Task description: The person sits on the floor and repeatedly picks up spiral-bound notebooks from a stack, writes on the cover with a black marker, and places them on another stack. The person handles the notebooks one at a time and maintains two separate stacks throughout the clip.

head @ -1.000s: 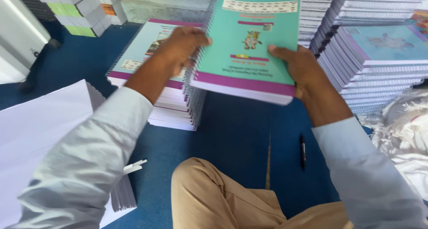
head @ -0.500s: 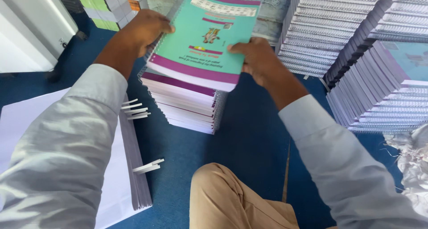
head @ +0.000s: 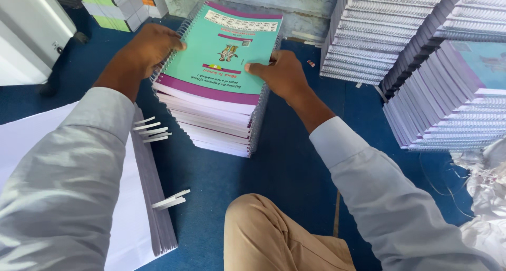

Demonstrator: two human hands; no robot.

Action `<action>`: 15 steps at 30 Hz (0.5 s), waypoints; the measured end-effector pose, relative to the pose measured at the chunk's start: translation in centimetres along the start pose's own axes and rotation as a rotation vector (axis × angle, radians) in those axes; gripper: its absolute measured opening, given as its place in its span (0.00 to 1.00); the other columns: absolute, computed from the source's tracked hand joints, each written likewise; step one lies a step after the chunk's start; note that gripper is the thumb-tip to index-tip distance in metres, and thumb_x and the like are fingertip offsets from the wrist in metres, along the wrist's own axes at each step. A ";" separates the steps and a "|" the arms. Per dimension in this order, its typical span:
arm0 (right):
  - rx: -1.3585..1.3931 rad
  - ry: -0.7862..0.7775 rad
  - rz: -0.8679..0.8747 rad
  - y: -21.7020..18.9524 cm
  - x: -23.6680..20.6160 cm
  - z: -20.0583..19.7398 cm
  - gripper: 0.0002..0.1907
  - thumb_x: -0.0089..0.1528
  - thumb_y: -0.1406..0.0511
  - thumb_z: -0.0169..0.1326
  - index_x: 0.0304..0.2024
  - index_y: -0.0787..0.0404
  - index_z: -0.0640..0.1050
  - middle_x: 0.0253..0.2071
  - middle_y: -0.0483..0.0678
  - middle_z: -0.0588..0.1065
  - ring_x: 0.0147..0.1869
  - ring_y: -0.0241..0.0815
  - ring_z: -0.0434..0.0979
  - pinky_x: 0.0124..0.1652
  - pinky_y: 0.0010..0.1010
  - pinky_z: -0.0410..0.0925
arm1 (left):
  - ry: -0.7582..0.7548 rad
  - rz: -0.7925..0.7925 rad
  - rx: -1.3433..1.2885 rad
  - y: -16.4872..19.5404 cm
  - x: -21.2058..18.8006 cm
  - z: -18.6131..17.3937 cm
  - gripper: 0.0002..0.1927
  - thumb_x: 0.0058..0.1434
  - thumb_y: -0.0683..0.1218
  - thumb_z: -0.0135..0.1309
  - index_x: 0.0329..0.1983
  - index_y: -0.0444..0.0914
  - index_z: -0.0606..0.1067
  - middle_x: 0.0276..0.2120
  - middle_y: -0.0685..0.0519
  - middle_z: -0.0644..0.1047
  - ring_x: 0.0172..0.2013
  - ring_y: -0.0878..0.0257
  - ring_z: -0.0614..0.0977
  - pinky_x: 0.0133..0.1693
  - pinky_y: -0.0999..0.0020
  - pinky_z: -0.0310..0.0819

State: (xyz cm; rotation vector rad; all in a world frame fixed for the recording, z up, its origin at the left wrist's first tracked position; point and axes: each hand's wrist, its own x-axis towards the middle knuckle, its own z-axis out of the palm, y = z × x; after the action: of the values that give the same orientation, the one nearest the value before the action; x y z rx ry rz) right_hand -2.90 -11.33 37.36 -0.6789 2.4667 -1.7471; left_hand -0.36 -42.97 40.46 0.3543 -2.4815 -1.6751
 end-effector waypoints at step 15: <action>-0.405 0.194 -0.052 0.9 -1.1 2.3 0.34 0.59 0.46 0.61 0.52 0.68 0.75 0.48 0.62 0.70 0.49 0.58 0.77 0.47 0.45 0.72 | 0.069 0.058 0.219 -1.4 0.3 -0.3 0.14 0.61 0.42 0.58 0.45 0.28 0.81 0.38 0.42 0.82 0.35 0.53 0.80 0.39 0.60 0.73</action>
State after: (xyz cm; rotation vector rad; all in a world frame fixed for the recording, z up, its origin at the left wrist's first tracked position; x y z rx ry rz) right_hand -1.58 -12.72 35.52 -0.6249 3.0031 -1.3948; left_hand -0.44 -43.84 39.24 0.3525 -2.6024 -1.3487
